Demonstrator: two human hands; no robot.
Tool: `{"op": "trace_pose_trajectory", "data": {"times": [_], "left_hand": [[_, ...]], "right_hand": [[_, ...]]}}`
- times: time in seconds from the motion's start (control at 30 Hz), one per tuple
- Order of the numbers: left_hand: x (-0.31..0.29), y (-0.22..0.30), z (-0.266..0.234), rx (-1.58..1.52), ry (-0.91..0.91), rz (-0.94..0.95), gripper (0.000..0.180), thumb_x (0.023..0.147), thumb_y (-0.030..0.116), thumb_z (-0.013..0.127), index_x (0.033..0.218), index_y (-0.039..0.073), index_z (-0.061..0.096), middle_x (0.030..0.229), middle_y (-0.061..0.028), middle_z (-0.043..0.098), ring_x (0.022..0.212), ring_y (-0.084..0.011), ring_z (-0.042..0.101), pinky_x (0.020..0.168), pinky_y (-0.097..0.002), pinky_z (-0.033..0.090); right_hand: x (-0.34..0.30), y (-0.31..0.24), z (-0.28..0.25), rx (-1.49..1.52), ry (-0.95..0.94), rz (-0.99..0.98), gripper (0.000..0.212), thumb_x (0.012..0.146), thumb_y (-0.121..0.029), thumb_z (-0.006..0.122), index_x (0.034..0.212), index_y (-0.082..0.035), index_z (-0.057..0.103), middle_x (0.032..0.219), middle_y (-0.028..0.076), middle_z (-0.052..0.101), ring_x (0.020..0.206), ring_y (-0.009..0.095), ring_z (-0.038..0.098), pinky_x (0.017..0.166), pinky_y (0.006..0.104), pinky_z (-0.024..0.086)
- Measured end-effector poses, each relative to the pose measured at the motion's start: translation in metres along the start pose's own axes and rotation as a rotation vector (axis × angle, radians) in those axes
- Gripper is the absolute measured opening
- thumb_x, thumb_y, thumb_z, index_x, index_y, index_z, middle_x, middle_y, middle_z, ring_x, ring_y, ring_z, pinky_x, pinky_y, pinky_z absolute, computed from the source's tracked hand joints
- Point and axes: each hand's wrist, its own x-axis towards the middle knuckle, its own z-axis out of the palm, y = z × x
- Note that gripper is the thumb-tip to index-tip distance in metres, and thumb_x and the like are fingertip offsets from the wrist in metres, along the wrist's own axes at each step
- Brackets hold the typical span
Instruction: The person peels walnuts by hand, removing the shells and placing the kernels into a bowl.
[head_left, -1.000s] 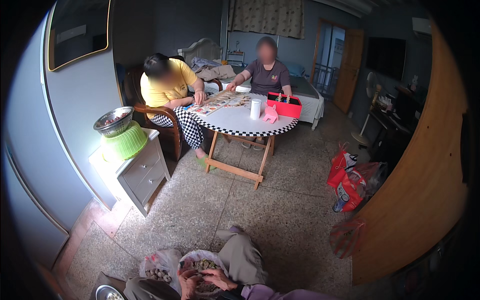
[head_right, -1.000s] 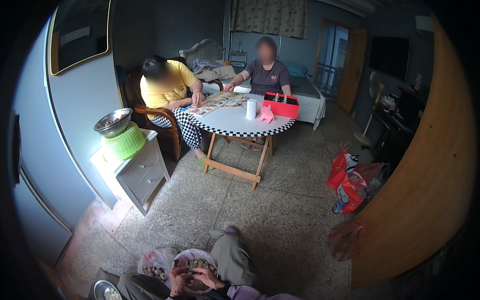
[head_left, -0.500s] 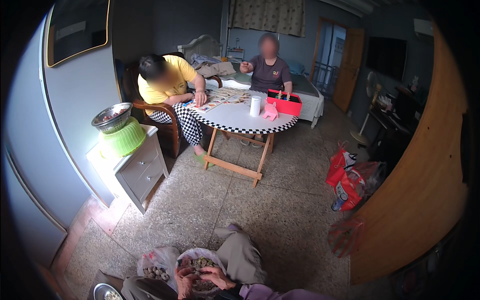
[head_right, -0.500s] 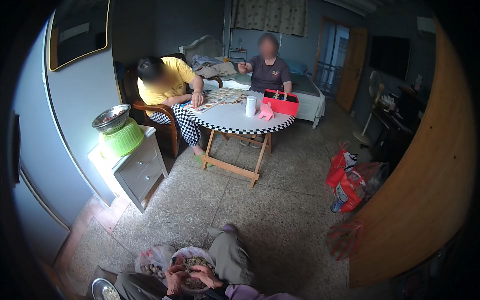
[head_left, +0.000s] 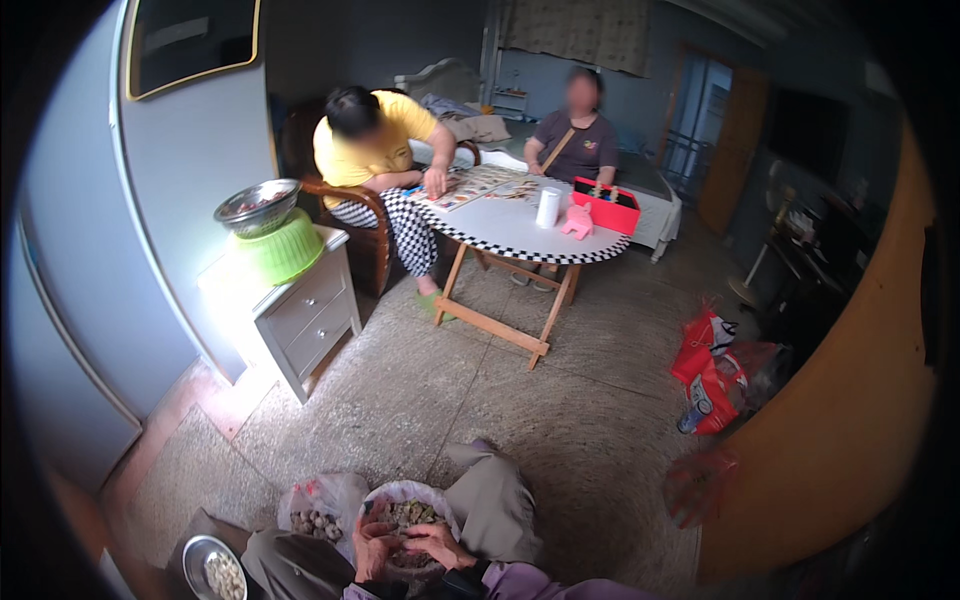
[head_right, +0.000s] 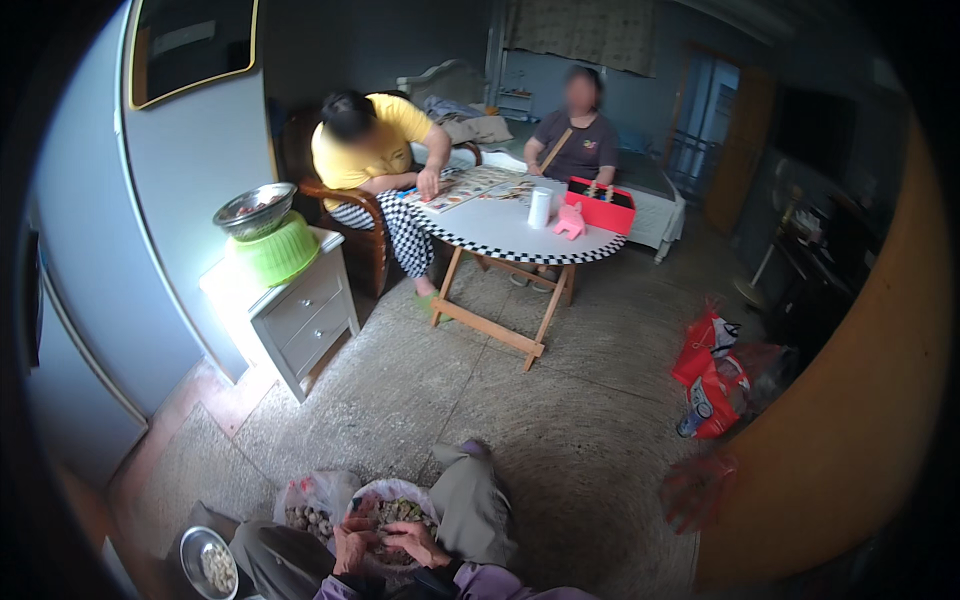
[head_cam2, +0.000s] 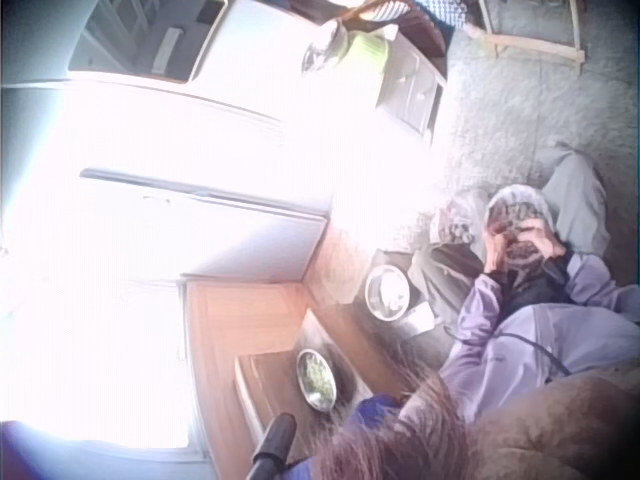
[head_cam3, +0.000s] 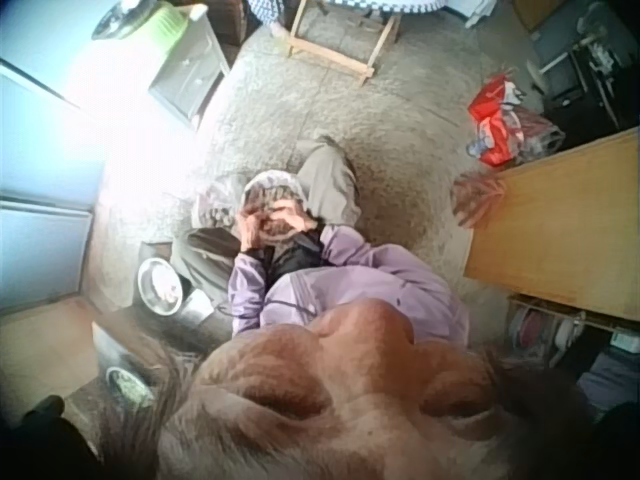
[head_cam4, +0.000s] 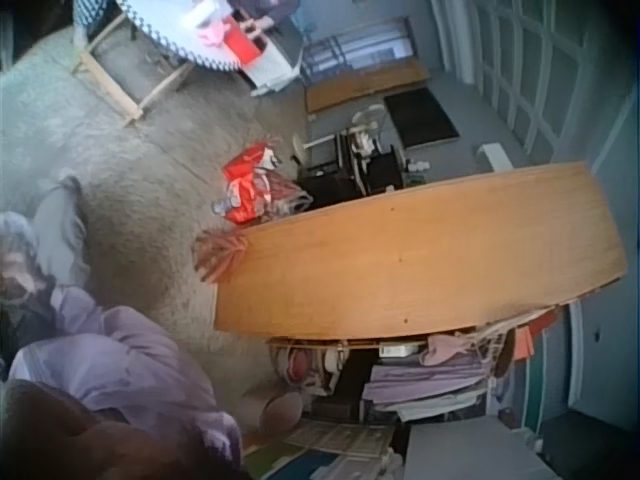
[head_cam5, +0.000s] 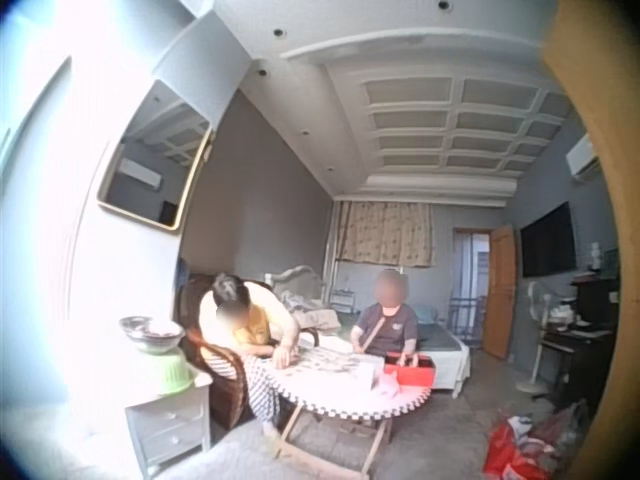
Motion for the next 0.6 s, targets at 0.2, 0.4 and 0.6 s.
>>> {"op": "trace_pose_trajectory", "data": {"times": [0.2, 0.4, 0.6], "left_hand": [[0.002, 0.000, -0.004, 0.159, 0.097, 0.168, 0.043, 0.062, 0.000, 0.064, 0.104, -0.007, 0.066, 0.100, -0.0169, 0.065, 0.081, -0.0236, 0.065, 0.063, -0.0311, 0.052], [0.005, 0.001, 0.003, 0.454, 0.099, -0.002, 0.027, 0.061, 0.016, 0.067, 0.082, 0.000, 0.072, 0.073, -0.0195, 0.067, 0.070, -0.0295, 0.067, 0.067, -0.0405, 0.051], [-0.013, 0.000, -0.003, 0.403, 0.249, -0.026, 0.031, 0.063, 0.016, 0.060, 0.086, -0.001, 0.072, 0.082, -0.0247, 0.068, 0.084, -0.0369, 0.067, 0.077, -0.0434, 0.052]], "right_hand": [[0.007, -0.005, 0.016, 0.053, -0.032, -0.031, 0.033, 0.080, -0.010, 0.065, 0.108, 0.007, 0.064, 0.099, 0.011, 0.066, 0.087, 0.016, 0.063, 0.078, 0.0265, 0.050], [0.016, 0.019, 0.005, -0.115, 0.124, -0.002, 0.025, 0.078, -0.004, 0.062, 0.100, 0.004, 0.067, 0.087, 0.007, 0.066, 0.078, 0.017, 0.063, 0.071, 0.0270, 0.051], [0.014, 0.012, 0.022, 0.104, 0.053, 0.089, 0.029, 0.082, -0.005, 0.066, 0.108, 0.007, 0.061, 0.098, 0.013, 0.064, 0.087, 0.025, 0.066, 0.080, 0.0349, 0.058]]}}
